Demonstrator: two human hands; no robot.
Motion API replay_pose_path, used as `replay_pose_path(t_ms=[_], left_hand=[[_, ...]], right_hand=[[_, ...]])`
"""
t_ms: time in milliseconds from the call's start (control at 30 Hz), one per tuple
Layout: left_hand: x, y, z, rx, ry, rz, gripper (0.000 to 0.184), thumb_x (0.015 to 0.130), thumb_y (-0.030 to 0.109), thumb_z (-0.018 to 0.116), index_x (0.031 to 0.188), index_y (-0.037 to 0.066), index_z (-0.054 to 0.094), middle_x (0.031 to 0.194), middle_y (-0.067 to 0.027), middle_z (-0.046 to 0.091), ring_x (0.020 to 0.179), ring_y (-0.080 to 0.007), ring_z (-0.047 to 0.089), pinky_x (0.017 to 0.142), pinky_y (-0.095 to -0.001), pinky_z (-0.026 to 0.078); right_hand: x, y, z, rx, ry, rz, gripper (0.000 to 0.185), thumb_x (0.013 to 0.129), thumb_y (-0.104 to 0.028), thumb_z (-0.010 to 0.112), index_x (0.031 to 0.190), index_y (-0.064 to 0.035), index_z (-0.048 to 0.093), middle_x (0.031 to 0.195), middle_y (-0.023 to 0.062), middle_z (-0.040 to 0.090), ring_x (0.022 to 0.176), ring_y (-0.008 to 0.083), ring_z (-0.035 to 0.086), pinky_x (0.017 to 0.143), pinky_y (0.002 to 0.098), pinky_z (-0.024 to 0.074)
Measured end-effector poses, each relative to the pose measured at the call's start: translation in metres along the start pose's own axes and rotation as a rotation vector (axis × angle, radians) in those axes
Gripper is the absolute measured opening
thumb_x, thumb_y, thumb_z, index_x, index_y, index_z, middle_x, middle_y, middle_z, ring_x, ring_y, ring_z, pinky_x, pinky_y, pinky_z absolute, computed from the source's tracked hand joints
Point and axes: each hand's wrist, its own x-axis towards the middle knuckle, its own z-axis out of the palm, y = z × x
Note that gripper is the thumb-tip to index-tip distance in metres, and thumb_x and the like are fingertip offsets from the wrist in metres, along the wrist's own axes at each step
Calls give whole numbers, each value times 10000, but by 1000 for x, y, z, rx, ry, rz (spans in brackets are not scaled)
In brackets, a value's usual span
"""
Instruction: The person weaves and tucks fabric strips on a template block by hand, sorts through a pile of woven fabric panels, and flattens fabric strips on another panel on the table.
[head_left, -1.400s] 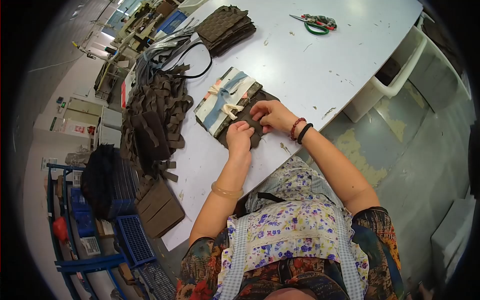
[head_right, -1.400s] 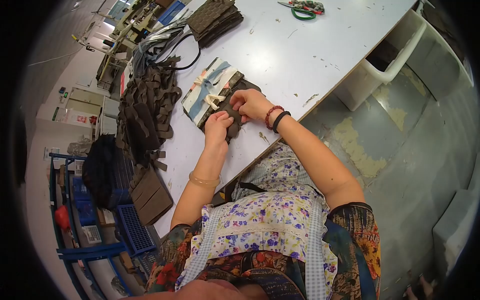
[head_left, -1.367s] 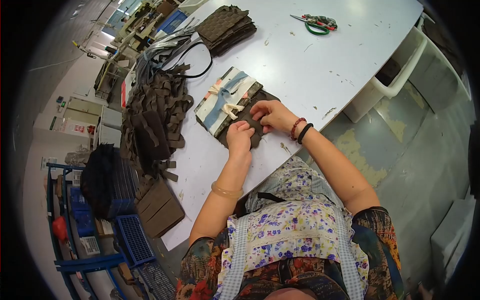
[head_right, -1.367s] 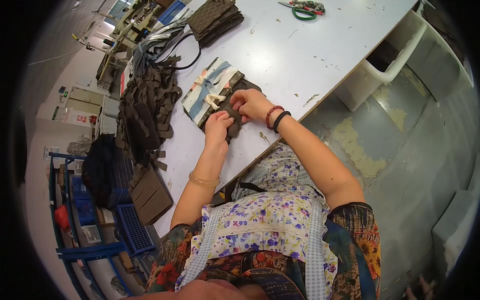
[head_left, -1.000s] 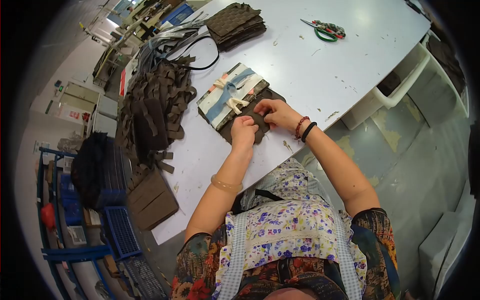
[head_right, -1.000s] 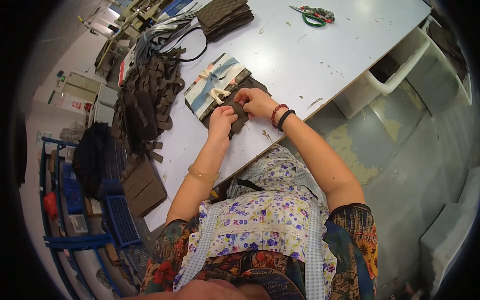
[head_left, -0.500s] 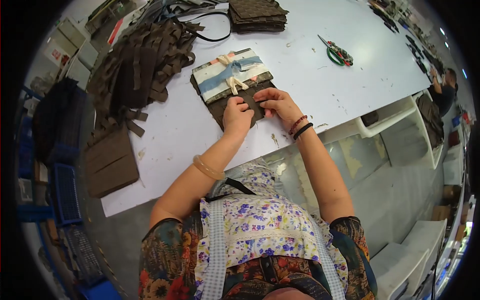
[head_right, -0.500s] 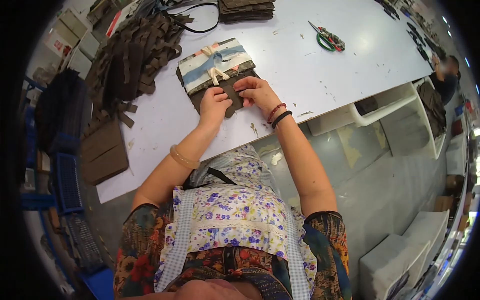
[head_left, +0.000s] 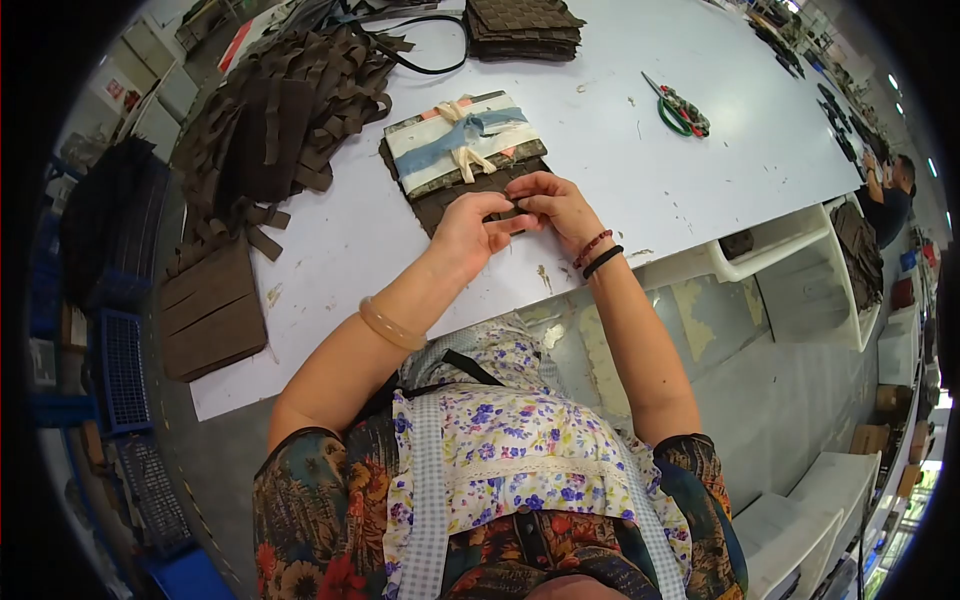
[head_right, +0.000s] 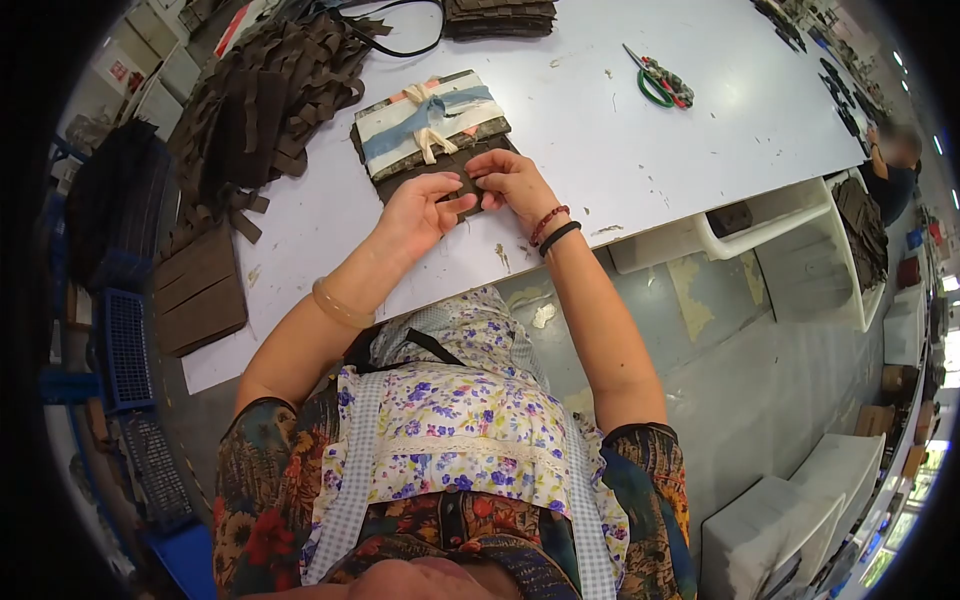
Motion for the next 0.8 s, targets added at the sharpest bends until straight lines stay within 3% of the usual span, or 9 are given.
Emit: replay_pose_path(t_ms=[133, 200, 300, 500, 633, 700, 733, 800], left_hand=[[7, 0, -11, -68, 61, -18, 83, 773, 61, 587, 842, 46, 545, 782, -32, 533, 620, -167, 561, 417, -203, 344], [14, -1, -19, -157, -54, -69, 76, 771, 58, 594, 826, 47, 543, 735, -5, 485, 558, -126, 458, 413, -199, 309], [20, -1, -28, -148, -134, -77, 69, 779, 59, 592, 823, 48, 541, 731, 1, 473, 552, -103, 429, 422, -205, 294], [18, -7, -21, 60, -93, -17, 89, 792, 40, 578, 874, 49, 546, 745, -9, 499, 570, -96, 472, 426, -203, 327], [6, -6, -9, 173, -66, 27, 147, 821, 48, 579, 962, 31, 546, 762, -22, 543, 596, -99, 514, 444, -210, 364], [-7, -6, 3, 650, 153, 244, 182, 825, 45, 562, 1001, 11, 532, 845, -64, 584, 615, -135, 562, 515, -263, 437], [-4, -9, -3, 648, 154, 241, 182, 825, 45, 562, 1001, 11, 532, 845, -64, 584, 615, -135, 562, 515, -263, 437], [7, -20, -24, 1337, 221, 1042, 204, 783, 65, 593, 974, 12, 545, 858, -115, 584, 809, -284, 585, 670, -365, 485]], right_hand=[[-3, -8, -1, -28, -24, 30, 254, 811, 39, 526, 1047, 0, 612, 923, 31, 618, 589, 66, 547, 541, 191, 432], [-5, -9, 1, -34, -21, 41, 255, 813, 40, 527, 1050, 0, 611, 919, 28, 615, 579, 64, 544, 537, 191, 430], [-5, -8, 4, -73, -5, 8, 245, 814, 34, 541, 1045, -3, 616, 911, 23, 608, 574, 62, 540, 533, 194, 427], [0, -6, -3, -25, 1, 22, 192, 818, 26, 576, 998, -4, 637, 805, 13, 614, 559, 62, 537, 514, 186, 412], [3, -4, -1, 16, 143, 21, 125, 790, 42, 587, 901, 8, 633, 700, 36, 616, 487, 80, 535, 440, 193, 402], [4, -3, -1, 44, 190, 29, 117, 777, 49, 591, 880, 10, 631, 682, 42, 613, 472, 81, 530, 420, 194, 393], [3, -3, 0, 42, 230, 20, 112, 764, 56, 589, 860, 14, 627, 666, 42, 608, 462, 83, 527, 411, 195, 389], [1, -1, 2, 46, 271, 13, 108, 751, 63, 586, 841, 17, 623, 649, 41, 603, 453, 84, 523, 401, 196, 386]])
